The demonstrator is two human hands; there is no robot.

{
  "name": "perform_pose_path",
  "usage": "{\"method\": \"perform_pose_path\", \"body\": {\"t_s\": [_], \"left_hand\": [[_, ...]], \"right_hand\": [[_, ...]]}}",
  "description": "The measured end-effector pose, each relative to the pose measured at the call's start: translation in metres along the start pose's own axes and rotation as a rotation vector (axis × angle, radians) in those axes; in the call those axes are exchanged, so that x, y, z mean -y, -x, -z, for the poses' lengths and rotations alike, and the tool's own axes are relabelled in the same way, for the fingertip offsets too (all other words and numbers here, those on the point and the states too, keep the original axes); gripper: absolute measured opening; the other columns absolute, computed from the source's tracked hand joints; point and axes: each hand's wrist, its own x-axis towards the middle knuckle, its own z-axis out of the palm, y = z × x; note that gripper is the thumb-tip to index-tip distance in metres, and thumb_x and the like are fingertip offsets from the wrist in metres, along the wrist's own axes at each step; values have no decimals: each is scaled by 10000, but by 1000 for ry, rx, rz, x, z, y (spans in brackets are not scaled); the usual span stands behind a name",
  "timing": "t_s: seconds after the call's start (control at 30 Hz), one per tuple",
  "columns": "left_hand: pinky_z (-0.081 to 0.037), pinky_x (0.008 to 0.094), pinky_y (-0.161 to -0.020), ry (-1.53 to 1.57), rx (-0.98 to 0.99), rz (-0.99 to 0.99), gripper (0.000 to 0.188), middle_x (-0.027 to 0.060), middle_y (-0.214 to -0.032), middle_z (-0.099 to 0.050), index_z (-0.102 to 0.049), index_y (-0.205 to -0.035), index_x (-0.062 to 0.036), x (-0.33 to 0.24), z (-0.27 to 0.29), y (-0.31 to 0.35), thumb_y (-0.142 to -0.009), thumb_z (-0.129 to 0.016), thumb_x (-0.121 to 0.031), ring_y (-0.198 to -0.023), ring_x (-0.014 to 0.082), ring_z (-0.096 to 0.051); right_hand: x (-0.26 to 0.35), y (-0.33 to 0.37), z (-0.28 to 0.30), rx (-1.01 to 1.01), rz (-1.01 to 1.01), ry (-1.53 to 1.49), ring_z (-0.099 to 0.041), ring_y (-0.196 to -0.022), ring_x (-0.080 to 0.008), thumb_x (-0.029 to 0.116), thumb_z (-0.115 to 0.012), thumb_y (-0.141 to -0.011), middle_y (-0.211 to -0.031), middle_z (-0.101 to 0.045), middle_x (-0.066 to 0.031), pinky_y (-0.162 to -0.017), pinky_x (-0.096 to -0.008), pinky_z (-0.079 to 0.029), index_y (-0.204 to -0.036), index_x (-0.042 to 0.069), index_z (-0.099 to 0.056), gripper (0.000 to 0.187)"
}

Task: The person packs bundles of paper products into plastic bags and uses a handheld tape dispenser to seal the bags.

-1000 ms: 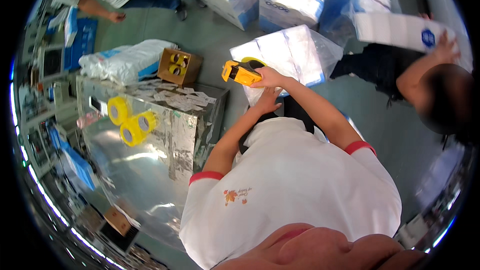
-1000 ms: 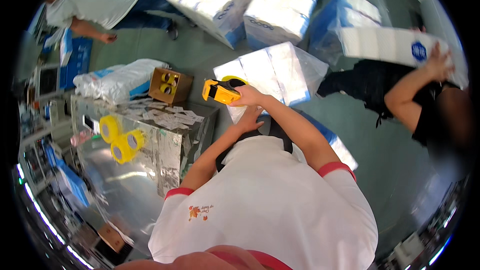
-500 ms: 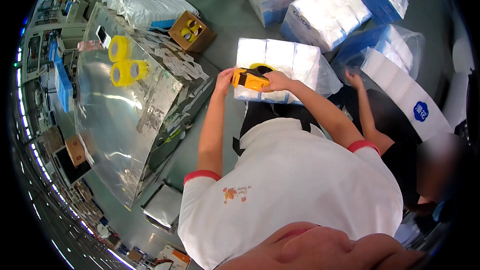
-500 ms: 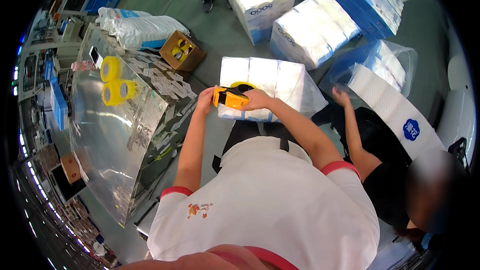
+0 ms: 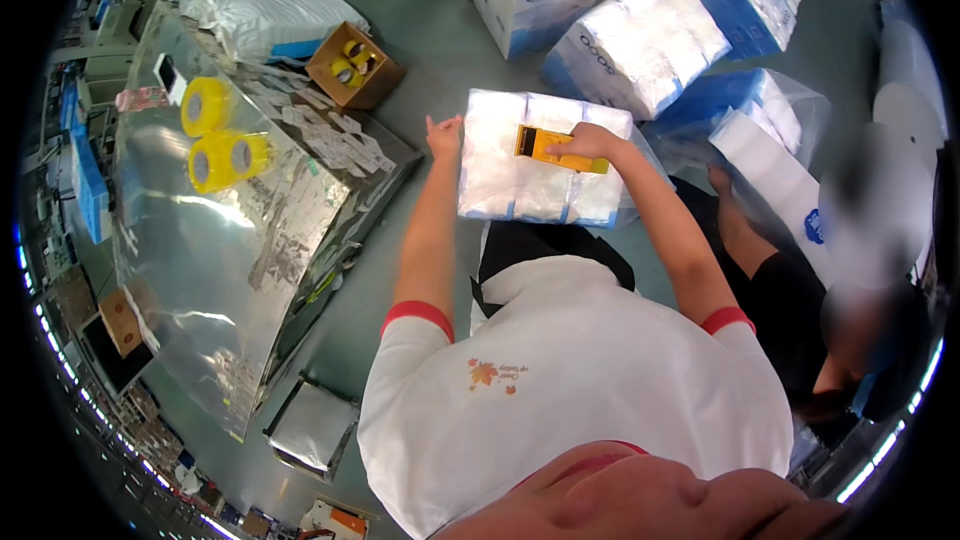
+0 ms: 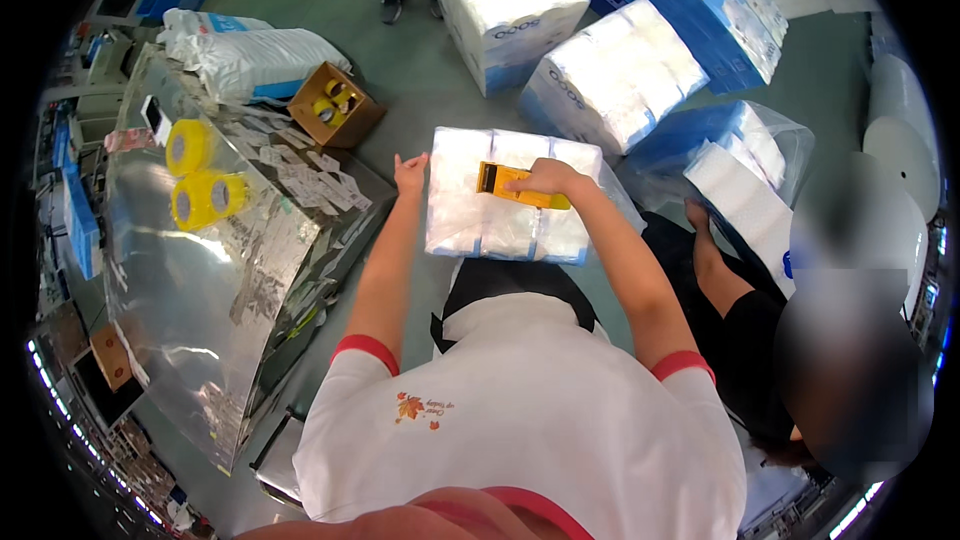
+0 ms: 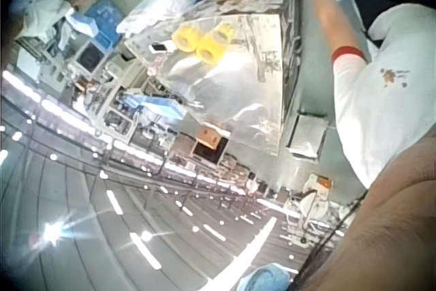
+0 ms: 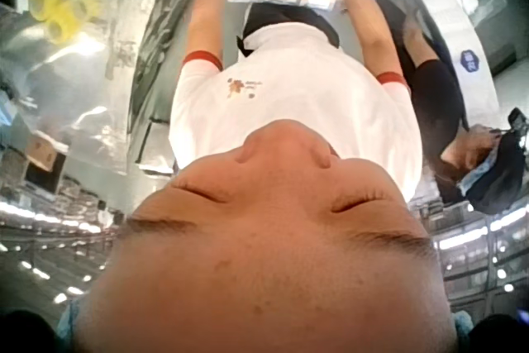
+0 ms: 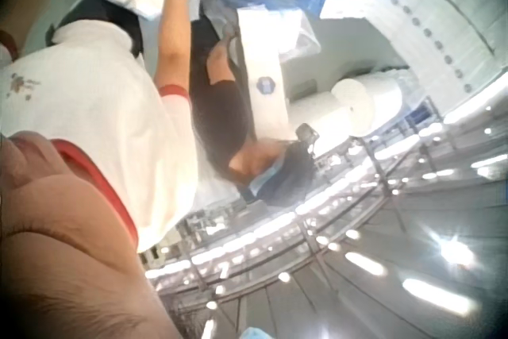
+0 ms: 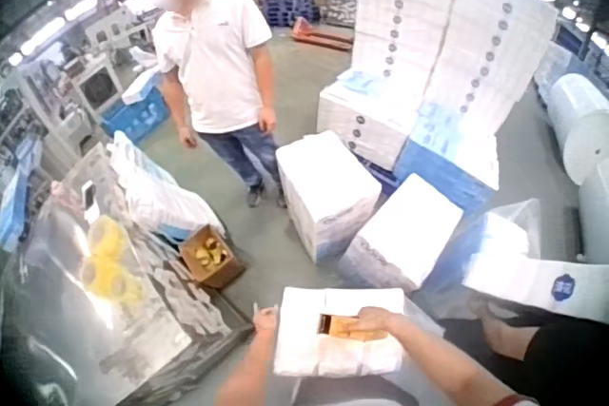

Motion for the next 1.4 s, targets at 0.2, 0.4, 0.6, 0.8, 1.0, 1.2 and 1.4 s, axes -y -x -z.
{"method": "perform_pose_path", "body": {"t_s": [0.2, 0.4, 0.6, 0.8, 1.0, 1.2, 1.4], "left_hand": [[-354, 451, -993, 631, 208, 904, 875, 233, -1388, -269, -65, -1427, -131, -1, -39, 6, -784, -641, -283, -1203, 333, -399], [-474, 421, -873, 890, 472, 944, 478, 187, -1158, -539, -319, -1339, -64, -17, -42, 1, -903, -418, -233, -968, 316, -579], [-453, 388, -865, 463, 452, 584, 432, 176, -1103, -581, -511, -1166, 26, 81, -37, 17, -917, -350, -287, -977, 311, -571], [-395, 379, -892, 63, -99, -150, 291, 164, -1089, -554, -521, -1116, 24, -21, 28, 106, -839, -495, -64, -1004, 293, -519], [-417, 337, -846, 141, 499, -384, 183, 129, -973, -583, -570, -995, -32, -146, 8, 218, -855, -457, -70, -911, 260, -546], [-446, 357, -838, -55, 1333, -599, 214, 118, -1002, -605, -575, -1036, -75, -214, -83, 299, -850, -522, -166, -954, 288, -569], [-277, 434, -1020, -187, 719, -748, 417, 146, -1354, -364, -427, -1251, -106, -208, -178, 304, -870, -473, -269, -1269, 299, -314]], "right_hand": [[-27, -31, -19, -3, -90, -4, -617, -804, -326, 737, -560, -599, -878, -635, -242, -736, -357, -467, -879, -78, -655, 867], [-31, -34, -20, 3, -135, -15, -625, -817, -312, 741, -578, -568, -900, -643, -222, -724, -361, -472, -846, -44, -671, 838], [-11, -30, -11, -90, -52, 66, -620, -830, -311, 764, -538, -603, -880, -641, -211, -756, -368, -468, -916, -25, -656, 856], [-110, 37, -21, -926, -144, -223, -599, -949, -264, 445, -654, -745, -1021, -628, -114, -790, -353, -472, -1076, 60, -578, 513], [-268, 65, -69, -62, -203, -415, -576, -1015, -291, 552, -675, -629, -1072, -604, -190, -870, -365, -439, -1053, 4, -616, 695], [-172, 62, -67, -245, -151, 55, -637, -835, -313, 251, -615, -664, -896, -651, -168, -702, -395, -508, -835, 17, -664, 294], [-90, 46, -57, -6, 72, 93, -620, -928, -285, 267, -572, -717, -961, -646, -153, -775, -403, -482, -918, 49, -672, 313]]}}
